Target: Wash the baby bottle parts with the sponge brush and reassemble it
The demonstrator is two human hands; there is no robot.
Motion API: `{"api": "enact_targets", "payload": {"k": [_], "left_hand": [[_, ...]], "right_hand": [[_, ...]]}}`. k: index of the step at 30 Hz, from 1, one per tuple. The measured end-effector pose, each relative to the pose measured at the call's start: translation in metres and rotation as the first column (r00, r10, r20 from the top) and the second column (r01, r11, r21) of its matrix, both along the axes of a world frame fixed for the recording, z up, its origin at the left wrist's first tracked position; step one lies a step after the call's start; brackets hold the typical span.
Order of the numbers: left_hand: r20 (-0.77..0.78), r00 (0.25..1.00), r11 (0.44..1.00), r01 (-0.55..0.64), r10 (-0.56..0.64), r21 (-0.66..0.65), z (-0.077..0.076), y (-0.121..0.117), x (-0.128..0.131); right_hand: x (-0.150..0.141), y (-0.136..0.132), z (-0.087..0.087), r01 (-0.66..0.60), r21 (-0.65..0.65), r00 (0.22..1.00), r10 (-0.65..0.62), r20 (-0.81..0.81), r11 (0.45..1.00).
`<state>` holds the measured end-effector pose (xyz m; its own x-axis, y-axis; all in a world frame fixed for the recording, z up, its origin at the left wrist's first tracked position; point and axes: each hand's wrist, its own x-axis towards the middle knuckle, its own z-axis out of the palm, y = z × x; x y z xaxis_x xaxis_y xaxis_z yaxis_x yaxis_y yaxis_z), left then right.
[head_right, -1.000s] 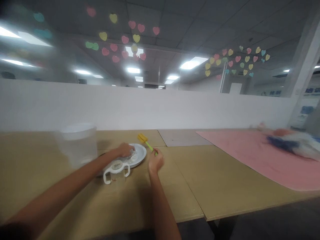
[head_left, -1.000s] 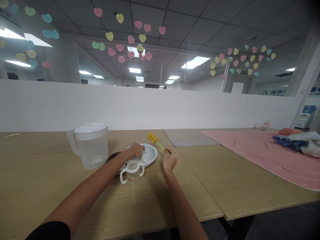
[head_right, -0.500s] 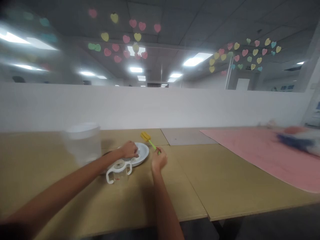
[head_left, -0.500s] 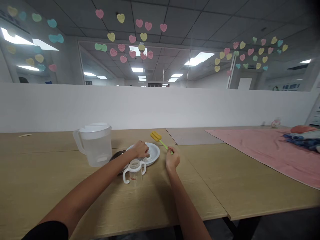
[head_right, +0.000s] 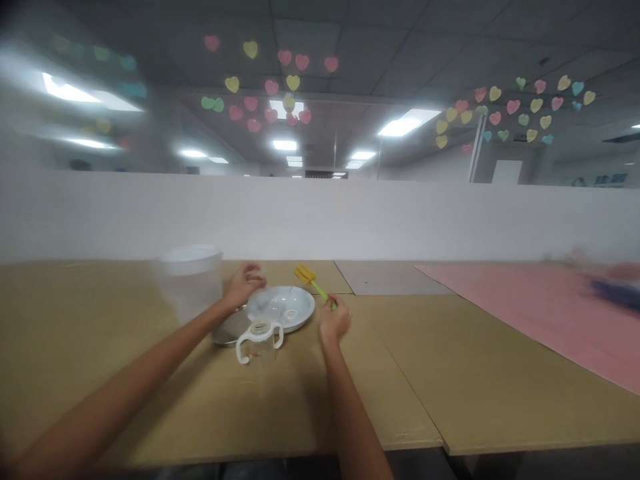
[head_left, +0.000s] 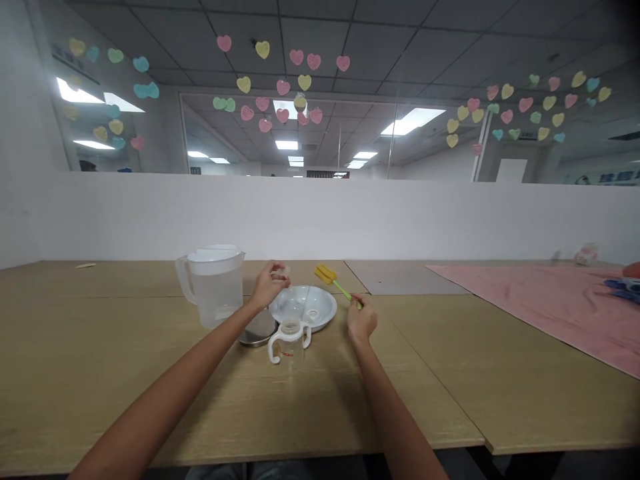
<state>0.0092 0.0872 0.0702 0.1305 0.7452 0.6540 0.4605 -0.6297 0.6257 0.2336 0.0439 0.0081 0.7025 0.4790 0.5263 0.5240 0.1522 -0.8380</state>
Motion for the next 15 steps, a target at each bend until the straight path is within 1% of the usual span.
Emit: {"api": "enact_targets", "payload": {"k": [1,2,4,5,6,7,9,11,12,13,15], "left_hand": [[0.114,0.993,1.000,0.004,-0.002,-0.011,0.001,-0.002,-0.005],[0.240,0.971,1.000,0.015,-0.008,-0.027,0.002,-0.005,-0.010],[0.476,0.879,0.997,0.053,-0.017,-0.062,0.006,-0.013,-0.021],[0.555,0.832,0.995,0.065,-0.014,-0.073,0.006,-0.017,-0.026],[0.600,0.800,0.995,0.063,-0.003,-0.078,0.006,-0.021,-0.031],[0.624,0.781,0.996,0.047,0.010,-0.076,0.005,-0.025,-0.036],[0.615,0.786,0.997,-0.024,0.064,-0.073,-0.001,-0.031,-0.045],[0.555,0.816,0.986,-0.150,0.162,-0.068,-0.013,-0.035,-0.053],[0.529,0.822,0.975,-0.218,0.212,-0.052,-0.020,-0.036,-0.057],[0.513,0.821,0.962,-0.272,0.249,-0.031,-0.027,-0.037,-0.059],[0.467,0.829,0.937,-0.351,0.309,0.003,-0.039,-0.041,-0.062]], "right_hand": [[-0.002,-0.002,0.002,-0.006,0.016,1.000,0.006,0.022,1.000],[-0.004,-0.005,0.004,-0.012,0.043,0.999,0.010,0.044,0.999],[-0.010,-0.012,0.008,-0.020,0.146,0.996,0.006,0.093,0.989],[-0.014,-0.015,0.010,-0.023,0.219,0.992,-0.005,0.125,0.975],[-0.017,-0.019,0.011,-0.033,0.288,0.985,-0.017,0.171,0.957],[-0.021,-0.022,0.012,-0.048,0.340,0.972,-0.033,0.231,0.939],[-0.028,-0.026,0.010,-0.114,0.366,0.914,-0.047,0.403,0.923],[-0.034,-0.027,0.005,-0.183,0.319,0.822,-0.033,0.568,0.930],[-0.036,-0.027,0.003,-0.207,0.294,0.780,-0.024,0.626,0.933],[-0.038,-0.026,0.001,-0.225,0.269,0.741,-0.015,0.671,0.937],[-0.041,-0.025,-0.002,-0.237,0.241,0.692,-0.010,0.722,0.941]]}}
